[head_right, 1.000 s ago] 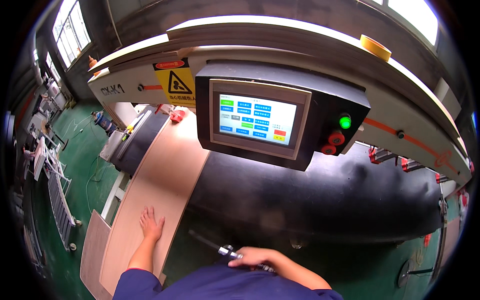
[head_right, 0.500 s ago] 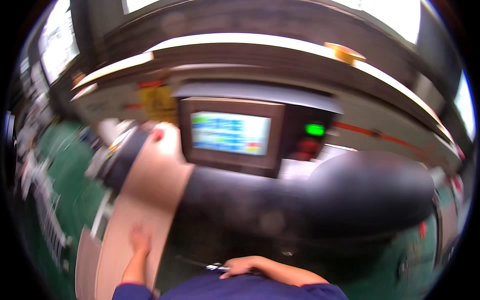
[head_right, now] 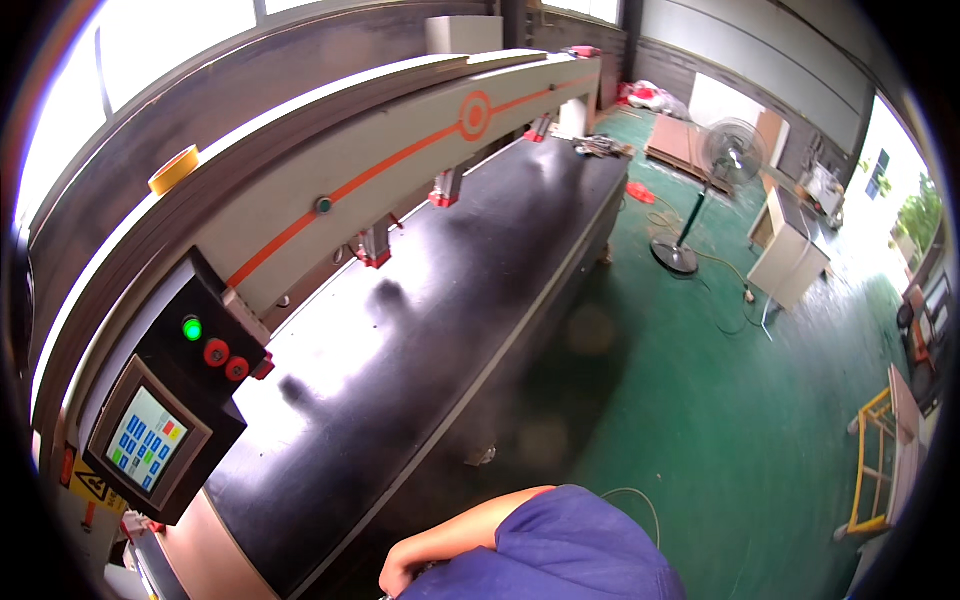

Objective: The person picks up large rectangular wood panels from a stack and places them onto a conveyor belt machine. They use a handheld air gun to blow air onto the surface of the panels while they are on the machine. The person repeats this process for multiple panels, moving them from the stack to the machine and back.

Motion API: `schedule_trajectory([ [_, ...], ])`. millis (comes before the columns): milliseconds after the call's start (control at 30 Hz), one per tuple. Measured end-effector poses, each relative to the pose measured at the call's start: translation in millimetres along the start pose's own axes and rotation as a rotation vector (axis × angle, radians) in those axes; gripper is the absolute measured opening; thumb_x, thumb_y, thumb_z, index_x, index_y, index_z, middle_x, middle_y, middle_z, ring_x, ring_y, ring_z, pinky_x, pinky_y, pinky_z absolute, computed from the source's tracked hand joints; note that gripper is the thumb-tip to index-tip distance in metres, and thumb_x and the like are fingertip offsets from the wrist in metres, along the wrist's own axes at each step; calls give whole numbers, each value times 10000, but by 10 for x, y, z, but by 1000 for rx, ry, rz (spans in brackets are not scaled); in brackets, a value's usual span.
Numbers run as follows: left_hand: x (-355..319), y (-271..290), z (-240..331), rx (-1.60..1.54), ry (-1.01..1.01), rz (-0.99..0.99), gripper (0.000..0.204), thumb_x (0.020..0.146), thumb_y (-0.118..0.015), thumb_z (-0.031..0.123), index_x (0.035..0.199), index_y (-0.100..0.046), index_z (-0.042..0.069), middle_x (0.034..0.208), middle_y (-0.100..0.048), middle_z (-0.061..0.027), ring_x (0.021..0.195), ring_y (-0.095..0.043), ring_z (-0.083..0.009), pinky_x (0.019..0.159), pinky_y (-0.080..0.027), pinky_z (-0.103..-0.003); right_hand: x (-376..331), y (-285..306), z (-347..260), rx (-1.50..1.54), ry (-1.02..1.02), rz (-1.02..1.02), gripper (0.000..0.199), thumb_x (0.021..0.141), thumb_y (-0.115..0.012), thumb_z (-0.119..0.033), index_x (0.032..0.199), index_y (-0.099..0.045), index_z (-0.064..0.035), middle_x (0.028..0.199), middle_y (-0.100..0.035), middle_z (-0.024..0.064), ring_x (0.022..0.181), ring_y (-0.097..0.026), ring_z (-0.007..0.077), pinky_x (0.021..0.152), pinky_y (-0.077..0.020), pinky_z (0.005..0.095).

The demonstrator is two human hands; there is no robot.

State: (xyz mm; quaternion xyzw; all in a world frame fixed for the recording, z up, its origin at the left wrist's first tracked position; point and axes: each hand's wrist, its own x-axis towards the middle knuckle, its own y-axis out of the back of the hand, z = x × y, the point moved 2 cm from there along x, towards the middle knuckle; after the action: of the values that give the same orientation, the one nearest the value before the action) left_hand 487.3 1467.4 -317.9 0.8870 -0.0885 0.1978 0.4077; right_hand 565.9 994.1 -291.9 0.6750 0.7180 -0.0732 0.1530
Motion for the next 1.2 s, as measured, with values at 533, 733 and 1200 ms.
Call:
schedule_trajectory([
  [533, 246, 393, 223, -235, 208, -245, 574, 980, -372, 559, 1384, -498, 173, 1350, -536, -190, 1031, -611, -355, 848, -498, -490, 59, -1579, 114, -71, -18, 193, 320, 844, -654, -270, 784, -636, 44, 679, -607, 92, 628, -562, 231, 571, -451, 409],
  [733, -477, 424, 269, -804, 343, -468, 587, 963, -516, 286, 1449, -380, -15, 1519, -371, -186, 1430, -302, -309, 1191, -212, -433, -882, -2575, -1059, 194, -289, 278, 394, 884, -625, -320, 1057, -672, 31, 949, -704, 130, 901, -644, 235, 794, -499, 395],
  [1200, -1663, 1779, -77, -735, 298, -379, 559, 980, -461, 350, 1470, -371, 97, 1553, -314, -132, 1460, -244, -290, 1197, -175, -453, -948, -3100, -1226, 574, -569, 524, 298, 897, -723, -321, 811, -562, -86, 632, -492, -29, 541, -451, 77, 495, -385, 243],
])
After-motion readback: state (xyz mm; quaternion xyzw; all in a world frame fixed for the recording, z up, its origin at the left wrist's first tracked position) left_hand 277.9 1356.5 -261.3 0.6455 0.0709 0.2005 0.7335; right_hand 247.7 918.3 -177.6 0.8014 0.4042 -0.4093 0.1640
